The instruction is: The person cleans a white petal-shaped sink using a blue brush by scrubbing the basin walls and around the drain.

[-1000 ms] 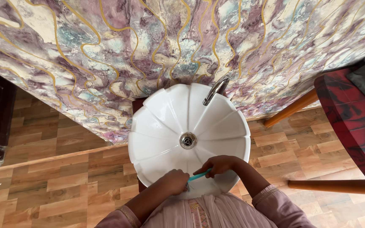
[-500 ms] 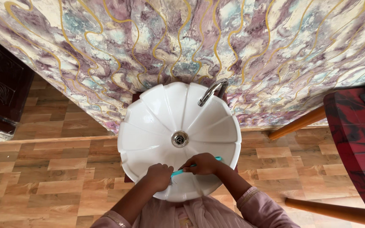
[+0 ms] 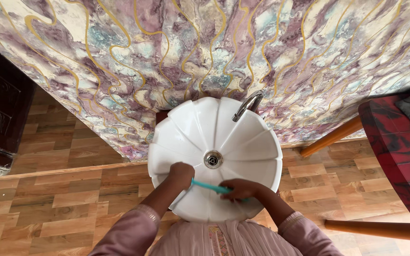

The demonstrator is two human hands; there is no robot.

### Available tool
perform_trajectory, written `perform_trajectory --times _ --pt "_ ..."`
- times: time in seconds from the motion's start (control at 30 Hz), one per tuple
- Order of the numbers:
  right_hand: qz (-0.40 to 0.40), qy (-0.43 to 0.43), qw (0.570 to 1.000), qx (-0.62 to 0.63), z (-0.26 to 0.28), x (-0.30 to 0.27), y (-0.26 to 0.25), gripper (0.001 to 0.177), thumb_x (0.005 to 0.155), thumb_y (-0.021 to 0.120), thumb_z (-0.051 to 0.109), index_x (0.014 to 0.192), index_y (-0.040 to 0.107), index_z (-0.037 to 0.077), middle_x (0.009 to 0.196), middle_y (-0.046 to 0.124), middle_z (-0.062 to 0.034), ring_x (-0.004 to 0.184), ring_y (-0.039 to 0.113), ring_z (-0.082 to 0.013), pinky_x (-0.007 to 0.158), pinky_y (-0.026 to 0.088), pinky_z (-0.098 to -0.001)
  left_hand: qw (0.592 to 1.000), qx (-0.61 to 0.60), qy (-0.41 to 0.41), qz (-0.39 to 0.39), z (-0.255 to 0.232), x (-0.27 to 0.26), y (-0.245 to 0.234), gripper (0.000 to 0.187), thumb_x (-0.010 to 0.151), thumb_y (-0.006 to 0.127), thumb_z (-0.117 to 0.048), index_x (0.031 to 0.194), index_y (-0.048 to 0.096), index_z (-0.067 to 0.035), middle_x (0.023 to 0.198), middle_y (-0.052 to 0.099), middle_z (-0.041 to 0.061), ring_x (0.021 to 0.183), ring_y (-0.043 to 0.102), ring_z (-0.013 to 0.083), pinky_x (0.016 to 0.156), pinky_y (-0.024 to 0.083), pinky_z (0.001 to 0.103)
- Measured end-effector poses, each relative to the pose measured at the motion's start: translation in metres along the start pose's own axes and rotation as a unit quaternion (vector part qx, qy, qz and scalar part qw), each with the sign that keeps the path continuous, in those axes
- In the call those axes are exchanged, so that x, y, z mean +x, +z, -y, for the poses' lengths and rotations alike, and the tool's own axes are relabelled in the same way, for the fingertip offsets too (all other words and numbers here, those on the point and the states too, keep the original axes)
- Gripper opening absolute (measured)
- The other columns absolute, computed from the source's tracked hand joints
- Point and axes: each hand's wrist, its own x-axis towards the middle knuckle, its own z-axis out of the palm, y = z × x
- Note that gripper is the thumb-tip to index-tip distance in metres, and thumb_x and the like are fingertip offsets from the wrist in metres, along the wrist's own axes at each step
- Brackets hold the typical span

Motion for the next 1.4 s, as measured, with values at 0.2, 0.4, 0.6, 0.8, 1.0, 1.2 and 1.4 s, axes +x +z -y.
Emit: perform_trajectory --times 0.2,0.4,0.6,0.8,1.0,1.2,1.4 --pt "0.043 0.057 0.994 0.079 -0.013 0.028 0.002 0.036 0.097 0.069 0.03 0.127 0.06 0.012 0.086 0.066 -0.0071 0.073 0.063 -0.021 0.064 0.052 -0.0348 0.984 -0.106 0.013 -0.14 0.028 -0.048 -0.018 0.081 0.067 0.092 -0.03 0.141 0.058 -0.027 0.149 0.05 0.006 0.139 0.045 0.0317 0.107 0.042 0.049" --pt "-0.312 0.144 0.939 0.001 -0.036 0.086 0.003 0.047 0.104 0.06 0.038 0.129 0.045 0.001 0.09 0.073 -0.0237 0.072 0.07 -0.0373 0.065 0.054 -0.0491 0.897 -0.134 -0.131 -0.399 0.027 -0.014 -0.024 0.081 0.091 0.066 -0.026 0.158 0.029 -0.002 0.161 0.033 0.014 0.15 0.03 0.0338 0.116 0.028 0.052" --pt "-0.161 0.01 0.987 -0.008 -0.004 0.07 0.051 0.046 0.109 0.057 0.049 0.122 0.054 0.005 0.087 0.071 -0.0215 0.08 0.071 -0.0371 0.07 0.052 -0.0496 0.877 -0.153 -0.133 -0.436 0.027 -0.005 -0.02 0.066 0.101 0.052 -0.032 0.155 0.031 0.0 0.162 0.031 0.019 0.154 0.022 0.0366 0.122 0.019 0.052" --pt "-0.362 0.202 0.91 0.02 -0.041 0.096 0.013 0.05 0.106 0.049 0.047 0.117 0.047 -0.003 0.092 0.07 -0.0308 0.085 0.068 -0.0494 0.077 0.054 -0.0587 0.908 -0.102 -0.135 -0.384 0.027 0.004 -0.01 0.071 0.099 0.048 -0.036 0.156 0.027 0.001 0.164 0.026 0.019 0.155 0.017 0.035 0.124 0.012 0.051" --pt "-0.197 0.111 0.974 -0.029 0.039 0.078 0.066 0.044 0.108 0.044 0.045 0.119 0.042 0.002 0.09 0.071 -0.0298 0.086 0.07 -0.0479 0.08 0.051 -0.0577 0.877 -0.16 -0.113 -0.438 0.027 0.005 -0.006 0.083 0.103 0.037 -0.057 0.157 0.024 0.003 0.167 0.022 0.02 0.155 0.016 0.0343 0.124 0.01 0.051" --pt "-0.343 0.297 0.889 -0.062 0.007 0.074 0.001 0.045 0.107 0.043 0.043 0.123 0.041 0.001 0.093 0.071 -0.0266 0.086 0.073 -0.0451 0.075 0.06 -0.0542 0.908 -0.112 -0.117 -0.386 0.027 0.01 -0.006 0.099 0.097 0.033 -0.072 0.158 0.014 0.003 0.166 0.019 0.02 0.155 0.012 0.0354 0.122 0.007 0.054" --pt "-0.189 0.07 0.977 -0.065 0.028 0.102 0.073 0.05 0.107 0.048 0.043 0.12 0.046 -0.005 0.089 0.07 -0.0311 0.087 0.069 -0.0482 0.079 0.052 -0.0556 0.91 -0.098 -0.118 -0.385 0.027 0.004 -0.005 0.1 0.096 0.03 -0.075 0.161 0.01 -0.002 0.166 0.02 0.019 0.155 0.015 0.0362 0.123 0.01 0.055"
